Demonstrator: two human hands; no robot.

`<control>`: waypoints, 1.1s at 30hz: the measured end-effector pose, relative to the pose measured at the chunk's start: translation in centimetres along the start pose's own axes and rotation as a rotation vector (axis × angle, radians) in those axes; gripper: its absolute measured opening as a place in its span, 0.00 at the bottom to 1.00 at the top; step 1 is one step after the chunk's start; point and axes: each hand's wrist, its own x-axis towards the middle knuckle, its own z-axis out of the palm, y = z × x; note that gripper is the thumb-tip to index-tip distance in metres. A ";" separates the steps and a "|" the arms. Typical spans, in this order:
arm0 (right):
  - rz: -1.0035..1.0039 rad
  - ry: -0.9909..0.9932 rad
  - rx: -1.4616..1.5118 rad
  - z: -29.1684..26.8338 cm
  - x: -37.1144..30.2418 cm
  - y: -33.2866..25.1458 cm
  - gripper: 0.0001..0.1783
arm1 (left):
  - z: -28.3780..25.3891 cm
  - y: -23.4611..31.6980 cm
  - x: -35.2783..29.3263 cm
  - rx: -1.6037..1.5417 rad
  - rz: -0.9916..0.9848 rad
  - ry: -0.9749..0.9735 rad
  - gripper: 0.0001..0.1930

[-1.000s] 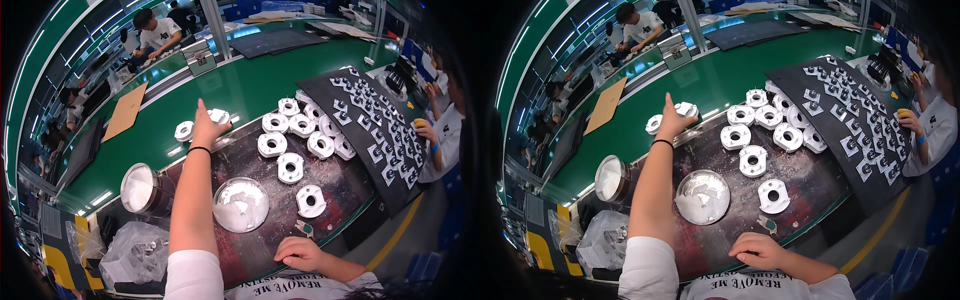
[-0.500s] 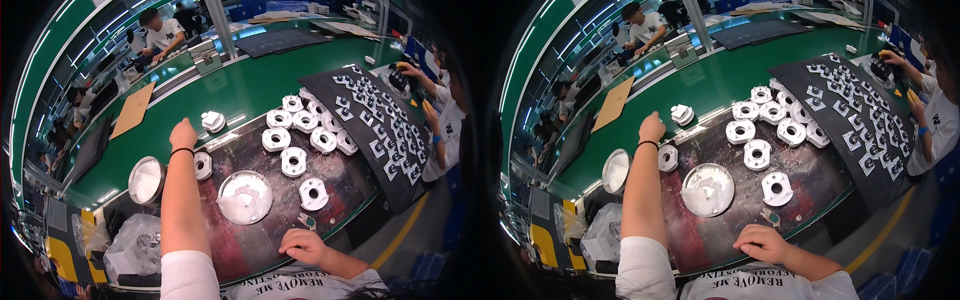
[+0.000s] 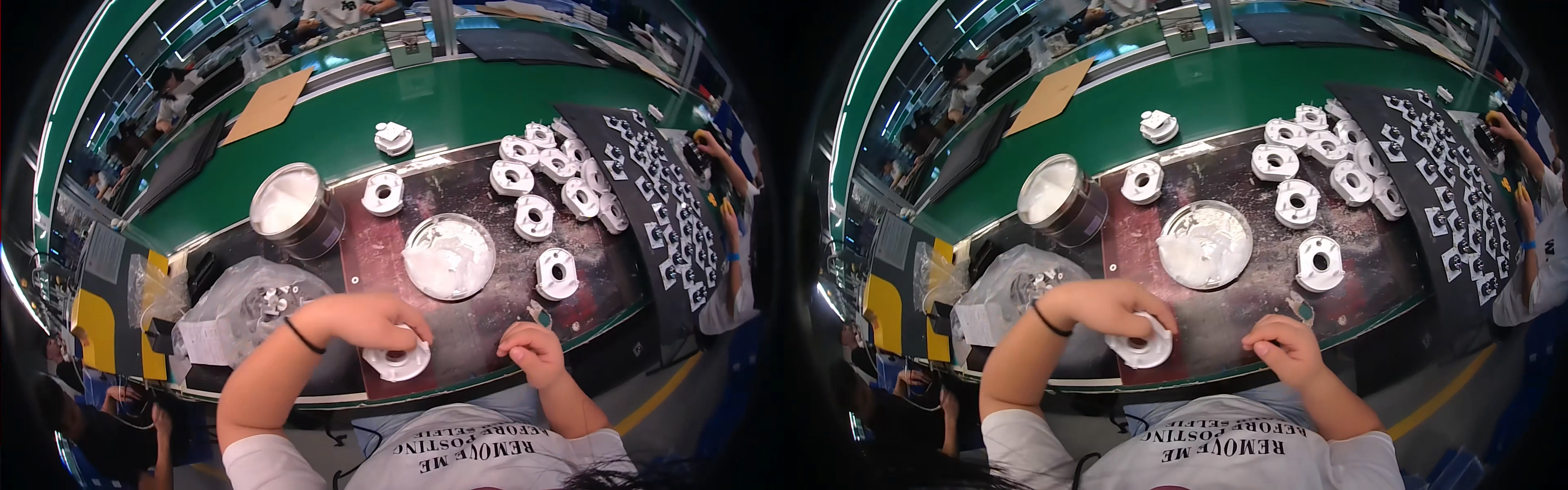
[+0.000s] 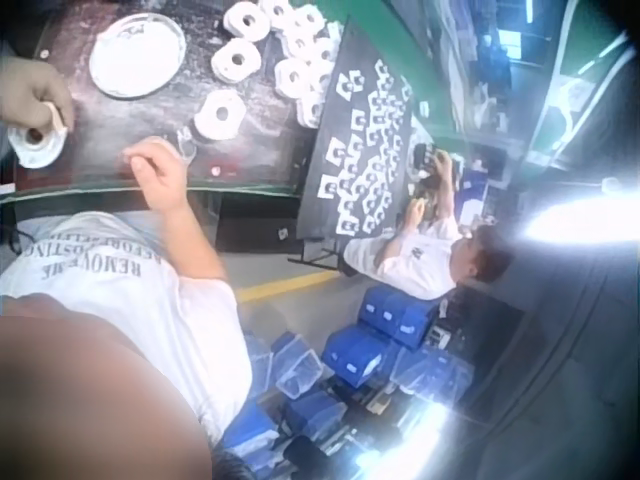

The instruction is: The person assembles white plastic components by hand at a factory workstation. They pick up a white plastic housing, insert a small white cylindrical piece into a central hole, and place the assembled unit on a black tray. The person repeats this process for multiple units, handling them one at a time.

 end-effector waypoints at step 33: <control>0.252 0.643 -1.702 -22.4 1.0 -9.2 0.15 | 12.8 -5.5 2.0 0.367 0.271 1.179 0.45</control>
